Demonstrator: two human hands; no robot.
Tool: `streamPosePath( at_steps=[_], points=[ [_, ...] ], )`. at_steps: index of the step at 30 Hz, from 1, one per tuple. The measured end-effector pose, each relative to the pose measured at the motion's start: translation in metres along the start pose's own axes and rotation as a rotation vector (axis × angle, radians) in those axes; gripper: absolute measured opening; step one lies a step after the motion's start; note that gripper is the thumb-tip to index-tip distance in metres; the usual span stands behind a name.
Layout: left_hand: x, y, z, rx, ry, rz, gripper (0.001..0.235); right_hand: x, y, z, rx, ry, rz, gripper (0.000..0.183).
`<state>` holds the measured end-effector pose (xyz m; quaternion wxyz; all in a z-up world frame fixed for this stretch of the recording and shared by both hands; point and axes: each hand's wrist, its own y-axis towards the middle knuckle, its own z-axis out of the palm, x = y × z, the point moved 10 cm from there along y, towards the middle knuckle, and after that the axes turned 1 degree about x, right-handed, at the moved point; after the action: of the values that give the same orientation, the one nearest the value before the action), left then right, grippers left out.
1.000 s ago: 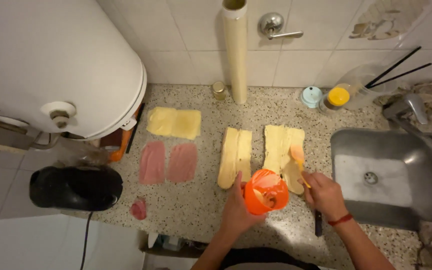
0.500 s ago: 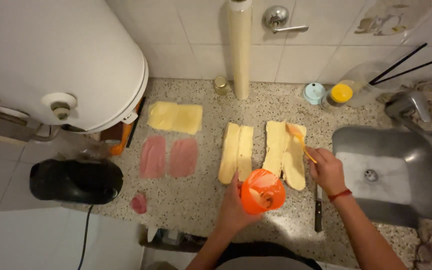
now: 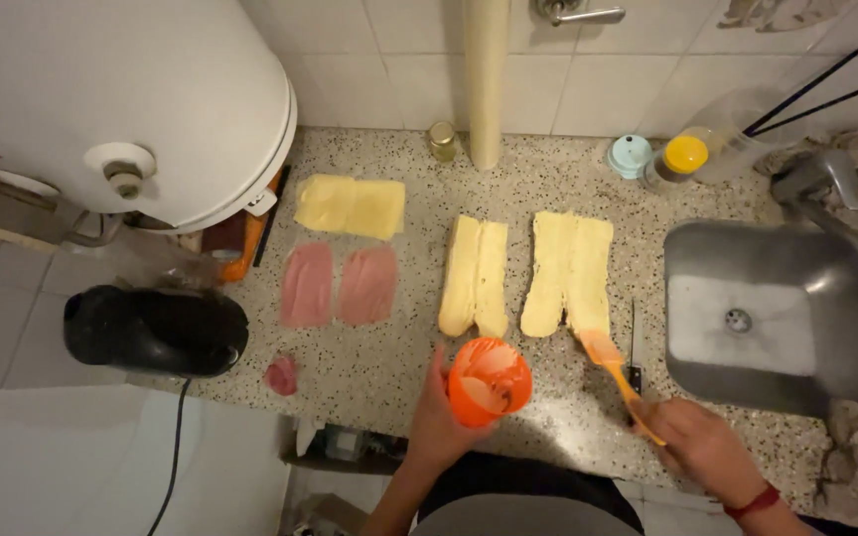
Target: The person slices two bread rolls lengthwise on a kitchen counter. They then use a spatula to spread a creamy substance from an orange container onto the cut surfaces of the bread. Finally, they place slices of ham onto the prepared bread.
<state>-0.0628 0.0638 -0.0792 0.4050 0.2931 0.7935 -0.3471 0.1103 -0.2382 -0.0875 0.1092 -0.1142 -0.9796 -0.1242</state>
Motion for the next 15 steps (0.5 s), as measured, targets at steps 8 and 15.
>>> streamPosePath(
  at_steps=[8,15],
  points=[
    [-0.001,-0.006,0.003,0.036,0.054,0.014,0.135,0.004,-0.027,0.053,0.036,-0.008,0.086,0.074],
    [-0.010,-0.007,0.003,0.103,0.066,0.101,0.134,0.082,0.001,-0.126,-0.213,0.118,1.199,0.031]
  ],
)
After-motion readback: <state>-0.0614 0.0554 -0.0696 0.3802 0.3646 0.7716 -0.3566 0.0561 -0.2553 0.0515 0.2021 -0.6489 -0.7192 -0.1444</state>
